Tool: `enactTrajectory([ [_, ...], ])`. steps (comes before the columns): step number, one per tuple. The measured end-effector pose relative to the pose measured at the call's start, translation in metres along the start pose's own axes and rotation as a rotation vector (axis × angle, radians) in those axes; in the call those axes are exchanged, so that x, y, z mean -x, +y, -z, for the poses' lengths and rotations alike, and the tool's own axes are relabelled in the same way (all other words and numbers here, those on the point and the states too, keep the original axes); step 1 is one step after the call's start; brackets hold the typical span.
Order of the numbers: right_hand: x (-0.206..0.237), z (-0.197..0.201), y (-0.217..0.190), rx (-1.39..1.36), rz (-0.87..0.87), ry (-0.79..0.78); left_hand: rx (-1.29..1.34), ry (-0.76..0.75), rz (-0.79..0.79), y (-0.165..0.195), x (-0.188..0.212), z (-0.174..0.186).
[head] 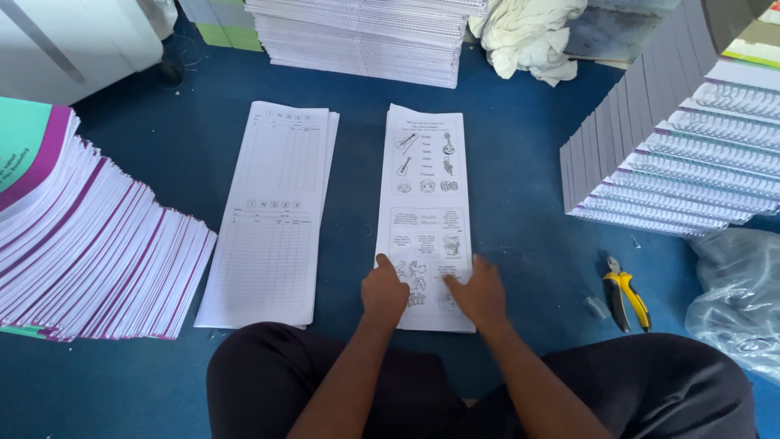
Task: The person sits on the floor and organizes stacks of printed sheets and notebooks. They pick up a stack of books, then handle loose printed pages, folding and unfolding them to check alignment and content before stacking them neatly.
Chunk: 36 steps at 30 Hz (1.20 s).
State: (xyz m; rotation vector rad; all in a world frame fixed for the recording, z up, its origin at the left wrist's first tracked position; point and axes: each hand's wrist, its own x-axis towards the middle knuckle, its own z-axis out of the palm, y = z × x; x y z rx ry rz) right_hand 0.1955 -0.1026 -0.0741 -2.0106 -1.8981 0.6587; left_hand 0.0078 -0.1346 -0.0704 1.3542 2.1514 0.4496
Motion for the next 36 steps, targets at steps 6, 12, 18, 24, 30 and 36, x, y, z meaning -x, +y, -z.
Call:
enactTrajectory([
  [6,-0.022,0.003,0.019,-0.507,-0.256,-0.132,0.057,0.035,-0.032,-0.008,0.001,-0.002],
  [12,-0.014,0.038,-0.003,-0.839,-0.165,-0.174,0.171,0.219,0.022,-0.013,0.004,0.02],
  [18,-0.003,0.071,-0.041,-0.98,-0.172,-0.244,0.482,0.054,0.27,-0.022,0.002,0.049],
  [24,-0.007,0.091,-0.058,-1.008,-0.005,-0.328,0.95,-0.141,0.371,-0.028,-0.007,0.049],
  [30,-0.009,0.095,-0.05,-1.064,-0.106,-0.35,1.169,-0.146,0.235,-0.025,-0.007,0.056],
  [36,-0.006,0.074,-0.048,-0.974,-0.374,-0.277,1.071,0.014,0.022,-0.023,-0.004,0.062],
])
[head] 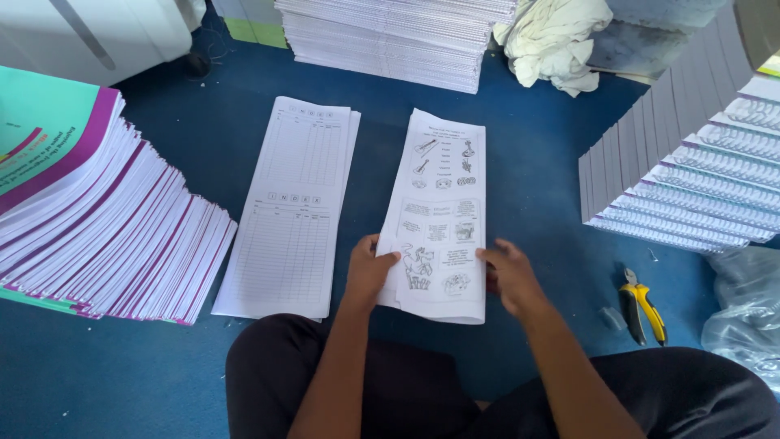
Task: The person sits on the floor and organizes stacks of printed sheets and notebooks. They pick up a stack of books, then handle loose printed pages, folding and unfolding them to check alignment and content before stacking them neatly.
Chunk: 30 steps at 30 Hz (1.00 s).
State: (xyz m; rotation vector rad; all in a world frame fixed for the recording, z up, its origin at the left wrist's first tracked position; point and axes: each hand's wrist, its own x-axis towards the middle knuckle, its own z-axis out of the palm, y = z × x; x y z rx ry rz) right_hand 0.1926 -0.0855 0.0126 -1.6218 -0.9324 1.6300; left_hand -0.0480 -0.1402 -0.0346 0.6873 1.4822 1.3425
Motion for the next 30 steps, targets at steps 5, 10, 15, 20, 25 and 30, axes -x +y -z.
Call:
enactTrajectory([
  [5,-0.001,-0.009,0.001,0.066,0.075,-0.077,-0.553,0.182,-0.129,0.005,0.01,0.001],
  [10,-0.003,-0.024,-0.013,0.131,0.301,-0.051,-0.505,0.002,-0.362,0.038,0.035,-0.02],
  [15,-0.005,-0.063,-0.028,0.095,0.535,-0.091,-0.705,-0.201,-0.39,0.075,0.07,-0.026],
  [20,0.007,-0.117,-0.044,0.159,0.629,-0.209,-0.776,0.064,-0.339,0.096,0.08,-0.012],
  [25,0.027,-0.177,-0.054,0.244,0.629,-0.218,-0.968,0.384,-0.416,0.098,0.068,0.019],
  [30,0.026,-0.22,-0.052,0.266,0.616,-0.486,-0.942,0.529,-0.407,0.085,0.036,0.083],
])
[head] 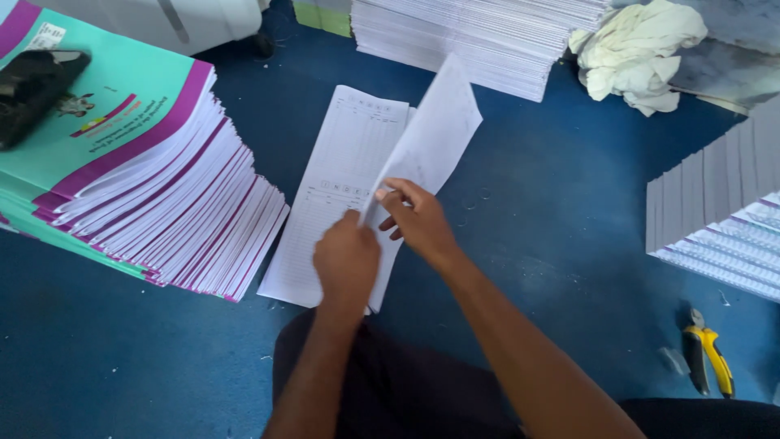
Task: The person sits on the floor and organizes stacks of printed sheets and notebooks. They pick up a stack of books, then handle loose printed pages, folding and unfolding them to check alignment and content before stacking them neatly.
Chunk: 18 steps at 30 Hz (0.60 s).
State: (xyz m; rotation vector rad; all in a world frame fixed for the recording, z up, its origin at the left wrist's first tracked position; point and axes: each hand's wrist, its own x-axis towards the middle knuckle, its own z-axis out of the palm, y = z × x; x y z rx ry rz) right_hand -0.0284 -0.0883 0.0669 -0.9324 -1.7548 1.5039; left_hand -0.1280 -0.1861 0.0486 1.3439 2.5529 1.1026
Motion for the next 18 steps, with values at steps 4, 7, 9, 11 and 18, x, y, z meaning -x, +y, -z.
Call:
enactTrajectory([
  [4,-0.004,-0.003,0.028,0.01,0.002,-0.204,0.181,0.043,0.052,-0.072,-0.022,0.004],
  [7,-0.002,0.002,0.058,0.059,-0.043,-0.241,0.127,0.054,0.12,-0.115,-0.033,-0.002],
  [9,0.004,0.008,0.079,0.098,-0.084,-0.24,0.069,0.032,0.183,-0.139,-0.036,-0.008],
  [11,0.012,0.014,0.097,0.138,-0.134,-0.234,0.045,0.003,0.252,-0.157,-0.035,-0.013],
  [18,0.043,0.014,0.133,0.236,-0.314,-0.251,0.014,0.093,0.375,-0.179,-0.025,-0.02],
])
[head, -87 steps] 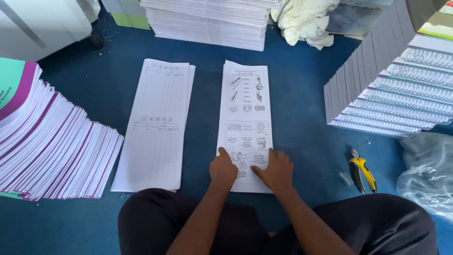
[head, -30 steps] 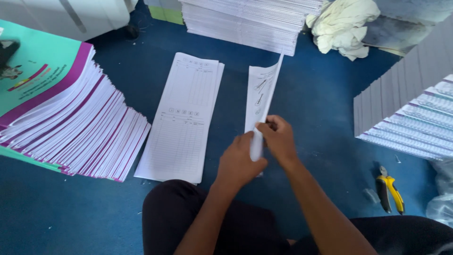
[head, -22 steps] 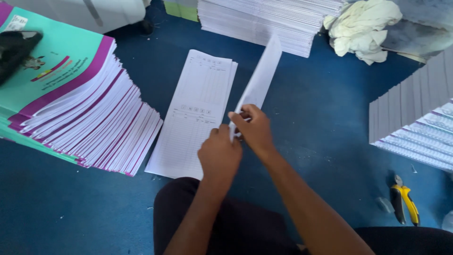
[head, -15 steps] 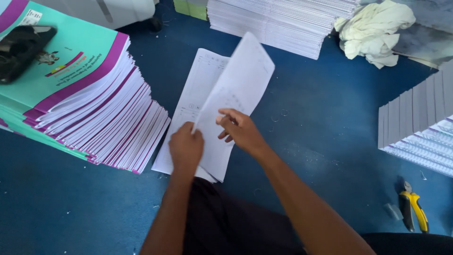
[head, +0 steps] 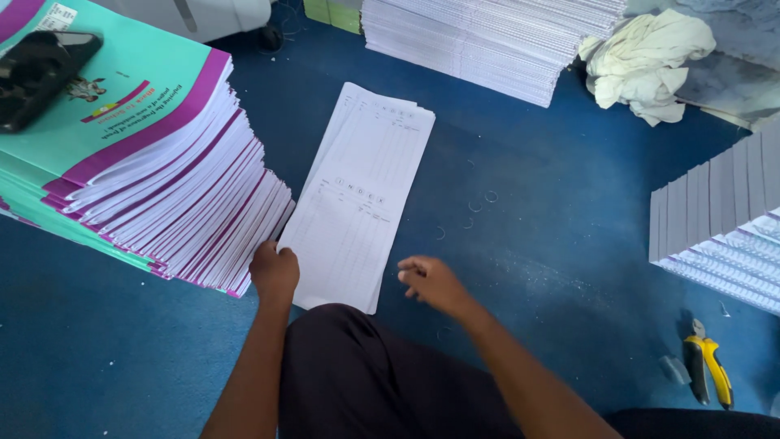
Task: The person sits on the floor and organizes stacks of printed sheets and notebooks. They pick up a stack of books, then handle loose printed pages, folding and unfolding them to check alignment and content before stacking them neatly.
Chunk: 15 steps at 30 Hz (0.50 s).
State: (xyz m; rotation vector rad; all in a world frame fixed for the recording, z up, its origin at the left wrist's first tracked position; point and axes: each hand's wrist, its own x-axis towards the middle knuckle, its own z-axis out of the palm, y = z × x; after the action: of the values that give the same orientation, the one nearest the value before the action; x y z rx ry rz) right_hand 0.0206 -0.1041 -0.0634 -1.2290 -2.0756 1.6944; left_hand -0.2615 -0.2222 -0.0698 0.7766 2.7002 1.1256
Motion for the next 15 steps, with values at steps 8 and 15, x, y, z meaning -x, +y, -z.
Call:
enactTrajectory([
  [8,-0.004,-0.04,-0.007,-0.072,-0.066,-0.067,-0.166,0.0,-0.114,0.0,0.013,0.004],
  [15,-0.013,-0.05,-0.019,-0.03,-0.067,-0.002,-0.584,-0.19,-0.093,-0.001,0.02,0.002],
])
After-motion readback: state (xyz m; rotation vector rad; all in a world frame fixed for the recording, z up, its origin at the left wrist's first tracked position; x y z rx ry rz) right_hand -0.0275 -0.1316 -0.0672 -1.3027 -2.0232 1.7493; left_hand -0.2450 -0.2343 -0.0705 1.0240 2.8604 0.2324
